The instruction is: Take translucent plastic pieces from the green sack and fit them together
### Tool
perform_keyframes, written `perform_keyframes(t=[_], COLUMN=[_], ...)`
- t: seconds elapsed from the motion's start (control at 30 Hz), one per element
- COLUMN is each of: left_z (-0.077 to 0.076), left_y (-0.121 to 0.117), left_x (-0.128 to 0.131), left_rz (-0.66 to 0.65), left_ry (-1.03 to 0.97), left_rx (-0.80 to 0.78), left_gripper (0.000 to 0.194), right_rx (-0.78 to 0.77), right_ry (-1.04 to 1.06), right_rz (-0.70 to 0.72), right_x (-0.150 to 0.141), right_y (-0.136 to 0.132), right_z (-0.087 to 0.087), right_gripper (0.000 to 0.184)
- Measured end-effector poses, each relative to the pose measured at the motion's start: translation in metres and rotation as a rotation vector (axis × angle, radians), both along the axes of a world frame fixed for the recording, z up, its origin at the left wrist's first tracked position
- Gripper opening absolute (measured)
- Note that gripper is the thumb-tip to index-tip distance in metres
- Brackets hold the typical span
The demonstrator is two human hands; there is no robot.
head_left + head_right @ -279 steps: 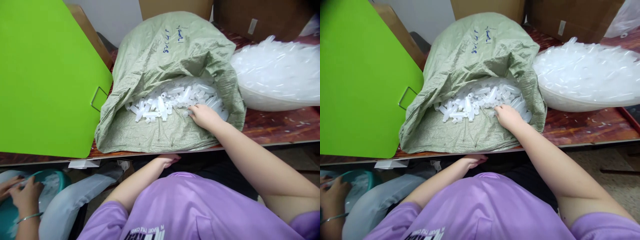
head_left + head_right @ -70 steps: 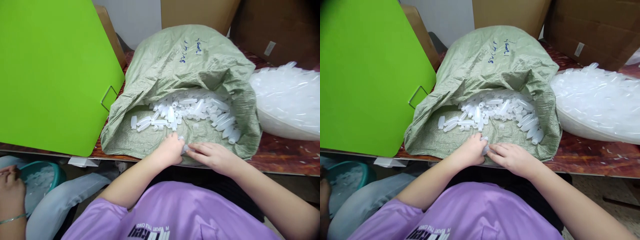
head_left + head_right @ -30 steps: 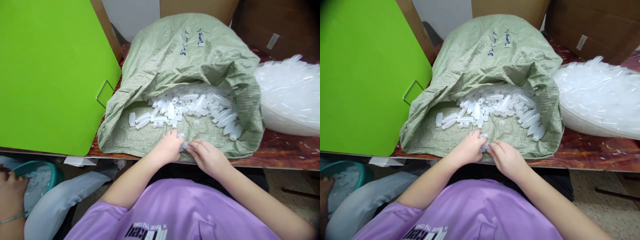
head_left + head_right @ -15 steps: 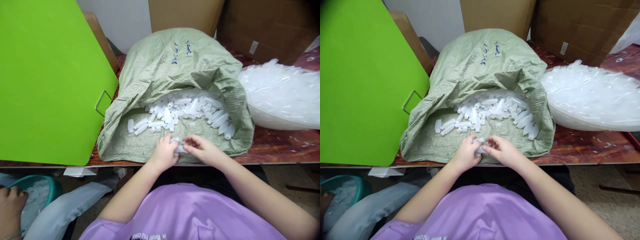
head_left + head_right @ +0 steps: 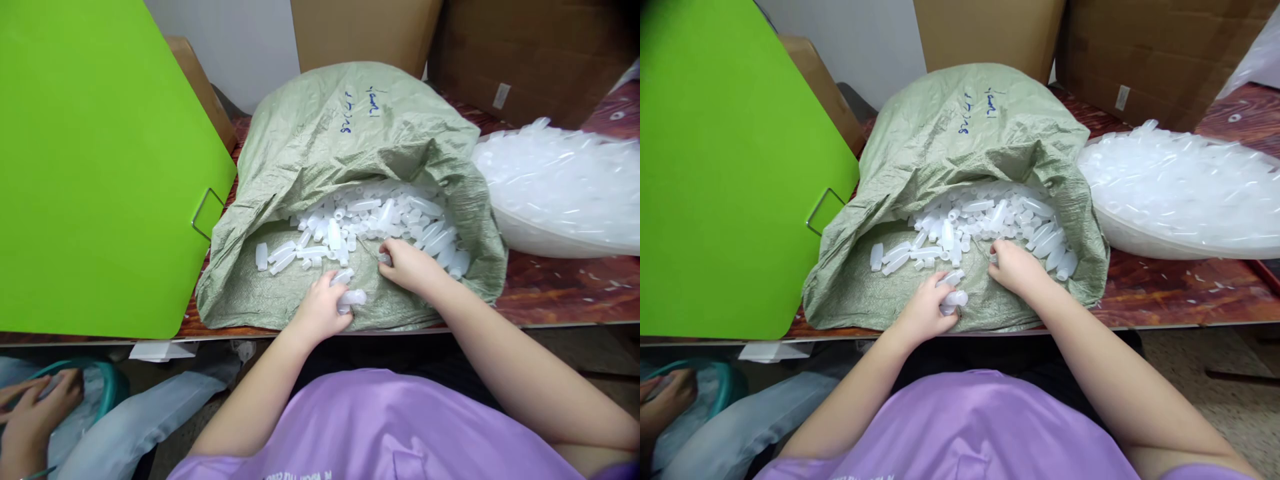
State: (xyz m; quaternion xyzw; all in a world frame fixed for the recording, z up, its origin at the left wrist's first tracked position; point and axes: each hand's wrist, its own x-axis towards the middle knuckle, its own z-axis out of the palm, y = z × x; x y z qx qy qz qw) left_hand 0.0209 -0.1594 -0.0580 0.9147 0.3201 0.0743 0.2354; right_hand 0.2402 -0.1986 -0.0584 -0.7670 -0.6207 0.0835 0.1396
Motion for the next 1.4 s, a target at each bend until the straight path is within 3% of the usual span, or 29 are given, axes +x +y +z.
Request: perform_keyframes(t=[0.17, 0.3, 0.5, 0.63, 0.83, 0.9, 0.97, 1.07, 1.13, 1.23, 1.3, 1.4], left_z=[-0.002, -0.003, -0.008, -0.012, -0.012, -0.01, -0.009, -0.009, -0.01, -0.011, -0.012, -0.013], left_y=[0.001, -0.002, -0.005, -0.002, 0.003, 0.005, 0.005, 0.004, 0.003, 0.003, 0.003, 0.003], left_x=[0.001, 0.002, 0.0, -0.003, -0.009, -0.011, -0.011, -0.01, -0.009, -0.01, -0.01, -0.01], left_rz=[0.029, 0.054, 0.107, 0.097, 0.075, 0.061, 0.051, 0.042, 0.061, 0.086, 0.068, 0.038], left_ry=[0.004, -0.008, -0.072, -0.181, -0.401, -0.415, -0.41, -0.404, -0.411, -0.427, -0.413, -0.355], left_rx=[-0.009, 0.023, 0.03, 0.002, -0.107, -0.134, -0.143, -0.14, -0.135, -0.133, -0.138, -0.135], left_gripper=[0.04, 0.034, 0.038, 0.032, 0.023, 0.021, 0.021, 0.023, 0.023, 0.023, 0.025, 0.025], right_rx=[0.155, 0.074, 0.05, 0.04, 0.199, 0.142, -0.016, -0.201, -0.133, 0.048, 0.005, -0.123], right_ry=[0.355, 0.521, 0.645, 0.68, 0.603, 0.59, 0.612, 0.565, 0.538, 0.612, 0.607, 0.548], right_rz=[0.113, 0.07, 0.089, 0.146, 0.428, 0.388, 0.228, 0.026, 0.036, 0.232, 0.289, 0.151], right_x=[-0.028, -0.046, -0.037, -0.034, -0.033, -0.035, -0.038, -0.044, -0.045, -0.042, -0.04, -0.04], right_y=[-0.001, 0.003, -0.008, -0.016, -0.017, -0.015, -0.011, -0.009, -0.01, -0.015, -0.019, -0.022], right_z=[0.007, 0.003, -0.014, -0.016, -0.004, -0.001, 0.001, 0.002, 0.002, 0.003, 0.004, 0.003], right_gripper=[0.032, 0.024, 0.025, 0.025, 0.022, 0.021, 0.026, 0.051, 0.048, 0.036, 0.033, 0.036])
